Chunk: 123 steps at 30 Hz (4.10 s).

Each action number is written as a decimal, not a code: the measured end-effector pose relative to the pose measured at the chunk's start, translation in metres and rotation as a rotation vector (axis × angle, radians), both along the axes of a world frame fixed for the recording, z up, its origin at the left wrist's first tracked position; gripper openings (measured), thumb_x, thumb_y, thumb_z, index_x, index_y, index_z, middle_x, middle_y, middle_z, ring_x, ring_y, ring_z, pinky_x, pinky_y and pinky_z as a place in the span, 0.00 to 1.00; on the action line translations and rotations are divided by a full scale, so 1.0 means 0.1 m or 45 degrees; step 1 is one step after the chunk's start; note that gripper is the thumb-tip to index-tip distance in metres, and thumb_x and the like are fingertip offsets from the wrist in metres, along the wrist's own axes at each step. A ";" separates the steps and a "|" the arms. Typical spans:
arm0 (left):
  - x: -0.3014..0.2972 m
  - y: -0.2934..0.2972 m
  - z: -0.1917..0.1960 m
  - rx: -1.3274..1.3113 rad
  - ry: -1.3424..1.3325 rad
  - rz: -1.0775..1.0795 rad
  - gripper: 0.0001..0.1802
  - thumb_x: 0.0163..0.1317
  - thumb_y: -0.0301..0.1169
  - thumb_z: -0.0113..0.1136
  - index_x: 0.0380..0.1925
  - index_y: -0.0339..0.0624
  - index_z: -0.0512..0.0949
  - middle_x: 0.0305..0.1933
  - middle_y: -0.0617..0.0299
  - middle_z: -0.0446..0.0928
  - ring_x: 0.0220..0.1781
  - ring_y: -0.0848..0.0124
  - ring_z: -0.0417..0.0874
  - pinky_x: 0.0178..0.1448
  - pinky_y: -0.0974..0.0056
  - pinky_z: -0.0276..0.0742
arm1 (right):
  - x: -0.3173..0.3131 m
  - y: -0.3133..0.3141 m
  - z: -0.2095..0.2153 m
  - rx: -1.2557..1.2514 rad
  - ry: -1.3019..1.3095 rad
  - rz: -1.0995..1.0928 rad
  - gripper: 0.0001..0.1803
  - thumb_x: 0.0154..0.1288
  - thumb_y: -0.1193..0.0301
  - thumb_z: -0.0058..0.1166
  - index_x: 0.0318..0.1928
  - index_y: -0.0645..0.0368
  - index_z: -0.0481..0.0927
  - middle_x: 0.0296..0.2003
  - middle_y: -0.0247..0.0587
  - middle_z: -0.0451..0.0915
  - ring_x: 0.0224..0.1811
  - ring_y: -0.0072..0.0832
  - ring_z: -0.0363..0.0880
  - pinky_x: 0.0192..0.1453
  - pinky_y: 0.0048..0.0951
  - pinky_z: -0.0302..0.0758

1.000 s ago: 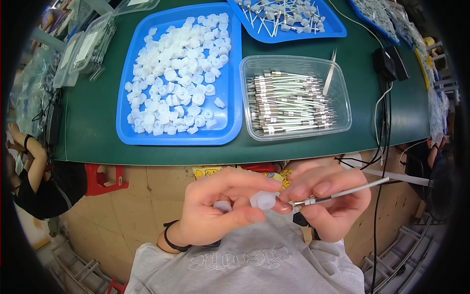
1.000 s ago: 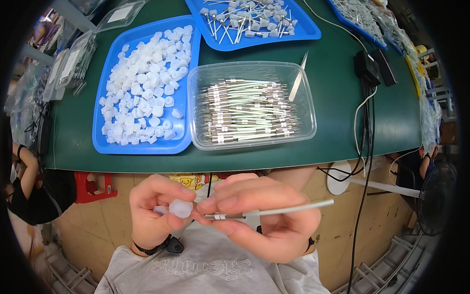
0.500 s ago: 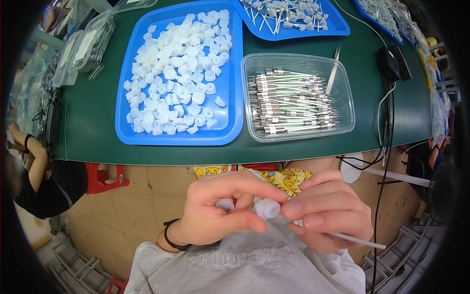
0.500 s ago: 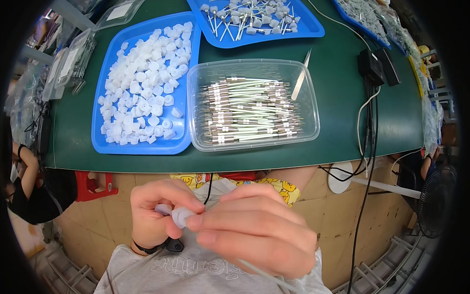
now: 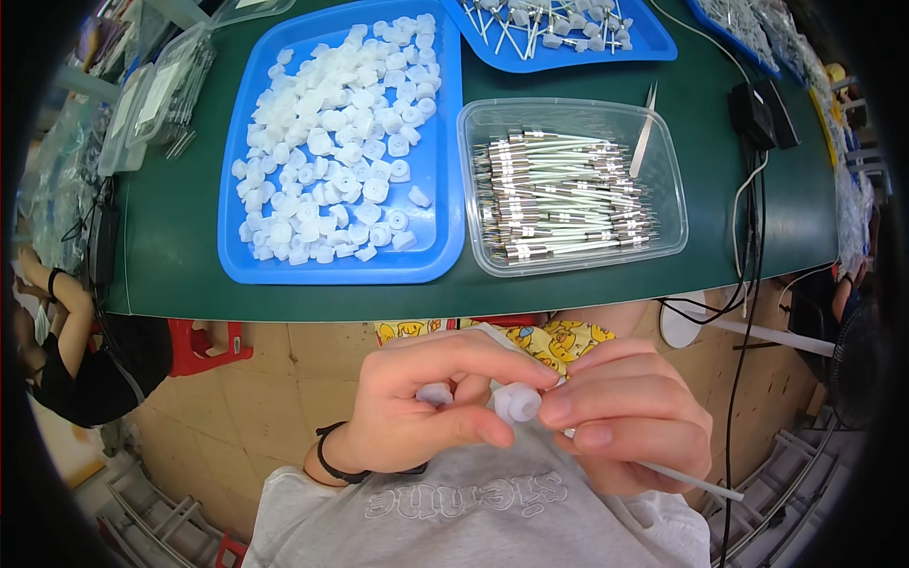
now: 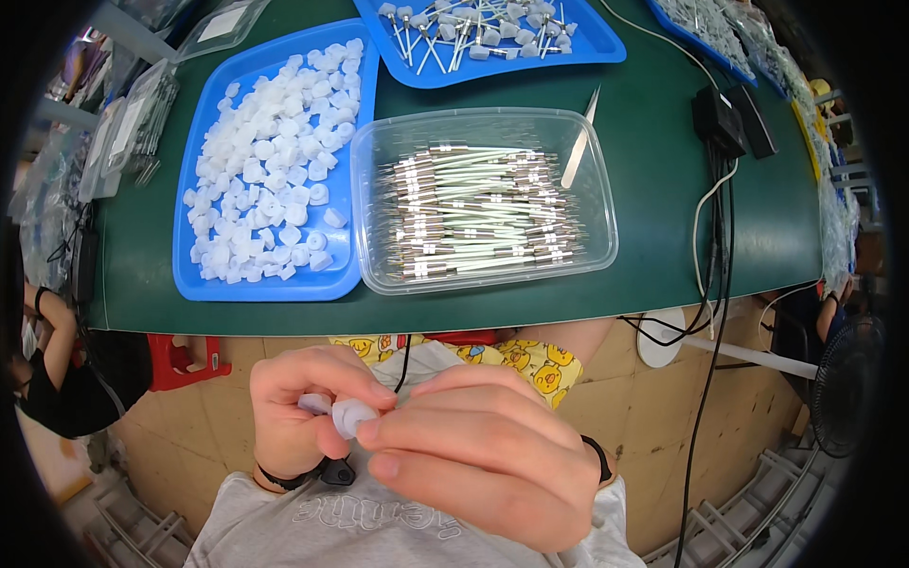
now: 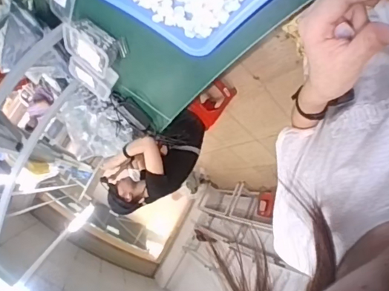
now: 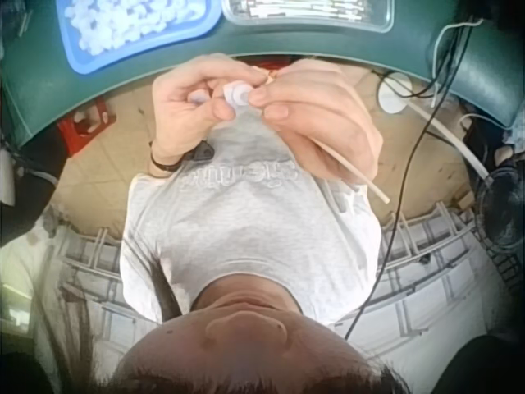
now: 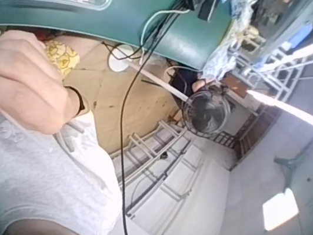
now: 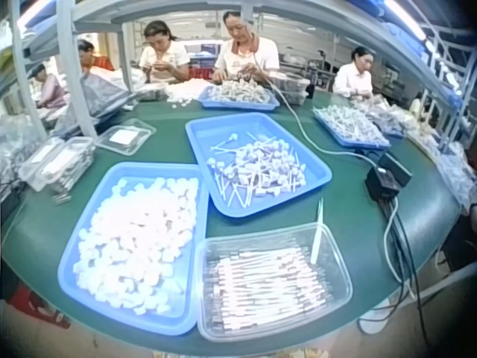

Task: Assembling small plastic and metal components by hand at an industrial workbench.

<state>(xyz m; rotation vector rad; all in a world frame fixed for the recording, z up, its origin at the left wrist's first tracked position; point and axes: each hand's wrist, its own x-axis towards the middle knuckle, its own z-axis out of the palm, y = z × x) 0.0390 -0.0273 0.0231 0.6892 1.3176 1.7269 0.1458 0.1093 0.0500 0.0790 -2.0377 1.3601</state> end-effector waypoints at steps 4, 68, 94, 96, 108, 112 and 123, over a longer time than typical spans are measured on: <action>0.00 0.00 0.00 -0.052 -0.010 0.006 0.28 0.45 0.50 0.62 0.31 0.32 0.77 0.27 0.58 0.76 0.25 0.77 0.71 0.26 0.74 0.63 | -0.04 -0.04 -0.02 -0.036 0.044 -0.045 0.13 0.41 0.80 0.59 0.32 0.69 0.76 0.33 0.51 0.77 0.29 0.35 0.76 0.34 0.31 0.75; -0.05 -0.01 -0.02 0.063 0.084 -0.115 0.19 0.40 0.35 0.68 0.33 0.35 0.79 0.29 0.56 0.79 0.23 0.77 0.73 0.24 0.75 0.63 | 0.02 0.15 0.09 0.031 -0.249 0.202 0.12 0.48 0.82 0.57 0.36 0.60 0.73 0.31 0.42 0.80 0.31 0.27 0.78 0.38 0.28 0.73; 0.05 -0.02 -0.06 0.128 0.191 0.074 0.21 0.36 0.30 0.70 0.35 0.37 0.80 0.29 0.59 0.79 0.16 0.84 0.63 0.20 0.77 0.58 | 0.02 0.13 0.09 0.077 -0.196 0.169 0.15 0.48 0.81 0.57 0.38 0.60 0.72 0.33 0.44 0.80 0.32 0.29 0.79 0.40 0.29 0.72; 0.04 -0.02 -0.05 0.125 0.200 0.054 0.22 0.36 0.30 0.70 0.35 0.36 0.80 0.29 0.58 0.79 0.17 0.83 0.65 0.20 0.77 0.58 | 0.02 0.18 0.08 0.074 -0.197 0.217 0.14 0.48 0.81 0.57 0.37 0.61 0.72 0.33 0.44 0.80 0.32 0.29 0.79 0.40 0.29 0.72; 0.06 -0.03 0.01 -0.037 0.082 0.041 0.21 0.37 0.40 0.71 0.27 0.35 0.80 0.24 0.56 0.78 0.23 0.73 0.77 0.24 0.74 0.68 | 0.02 0.25 0.10 0.060 -0.205 0.304 0.12 0.47 0.83 0.55 0.36 0.63 0.74 0.32 0.46 0.80 0.31 0.29 0.79 0.41 0.29 0.72; 0.05 -0.02 0.00 0.021 0.080 0.018 0.20 0.37 0.37 0.70 0.29 0.35 0.80 0.26 0.56 0.79 0.22 0.75 0.76 0.23 0.75 0.66 | 0.02 0.26 0.11 0.048 -0.216 0.312 0.11 0.46 0.83 0.54 0.34 0.64 0.75 0.31 0.47 0.80 0.31 0.29 0.79 0.41 0.29 0.71; 0.05 -0.03 -0.07 0.135 0.091 -0.023 0.22 0.36 0.31 0.70 0.35 0.37 0.80 0.29 0.58 0.79 0.20 0.81 0.70 0.20 0.77 0.58 | -0.03 0.34 0.09 0.112 -0.180 0.418 0.05 0.47 0.78 0.57 0.28 0.62 0.78 0.30 0.44 0.81 0.27 0.26 0.78 0.40 0.28 0.71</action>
